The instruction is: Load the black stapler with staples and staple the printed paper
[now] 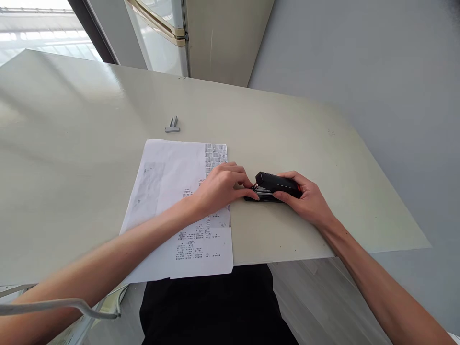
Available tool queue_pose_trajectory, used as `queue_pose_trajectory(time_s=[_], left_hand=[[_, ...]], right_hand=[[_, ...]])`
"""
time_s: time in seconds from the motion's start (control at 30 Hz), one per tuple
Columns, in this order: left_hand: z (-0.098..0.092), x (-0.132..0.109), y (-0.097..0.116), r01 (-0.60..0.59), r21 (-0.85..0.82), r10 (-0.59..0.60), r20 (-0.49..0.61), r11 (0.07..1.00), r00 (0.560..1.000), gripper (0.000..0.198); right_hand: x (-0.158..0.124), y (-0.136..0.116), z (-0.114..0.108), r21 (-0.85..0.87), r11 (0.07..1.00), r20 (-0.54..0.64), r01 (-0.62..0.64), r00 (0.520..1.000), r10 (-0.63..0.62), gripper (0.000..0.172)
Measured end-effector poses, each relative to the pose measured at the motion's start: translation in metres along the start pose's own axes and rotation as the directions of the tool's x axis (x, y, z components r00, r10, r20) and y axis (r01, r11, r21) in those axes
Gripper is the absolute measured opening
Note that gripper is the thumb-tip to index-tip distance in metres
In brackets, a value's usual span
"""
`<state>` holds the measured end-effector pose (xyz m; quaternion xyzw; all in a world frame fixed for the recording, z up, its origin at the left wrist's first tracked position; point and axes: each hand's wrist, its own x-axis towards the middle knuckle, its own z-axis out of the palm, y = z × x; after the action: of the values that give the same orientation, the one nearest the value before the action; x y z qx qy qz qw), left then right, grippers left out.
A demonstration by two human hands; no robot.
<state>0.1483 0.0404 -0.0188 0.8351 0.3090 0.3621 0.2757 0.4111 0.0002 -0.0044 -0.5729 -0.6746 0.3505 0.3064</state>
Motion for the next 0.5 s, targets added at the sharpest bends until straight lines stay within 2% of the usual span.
queue_pose_trajectory(time_s=[0.33, 0.5], left_hand=[[-0.013, -0.003, 0.004, -0.041, 0.01, 0.04, 0.066, 0.999, 0.997, 0.012], [-0.01, -0.003, 0.002, -0.031, 0.035, 0.03, 0.044, 0.999, 0.999, 0.013]], right_hand=[[-0.002, 0.004, 0.003, -0.015, 0.999, -0.032, 0.049, 0.998, -0.05, 0.035], [-0.002, 0.0, 0.005, -0.021, 0.999, -0.027, 0.036, 0.999, -0.036, 0.034]])
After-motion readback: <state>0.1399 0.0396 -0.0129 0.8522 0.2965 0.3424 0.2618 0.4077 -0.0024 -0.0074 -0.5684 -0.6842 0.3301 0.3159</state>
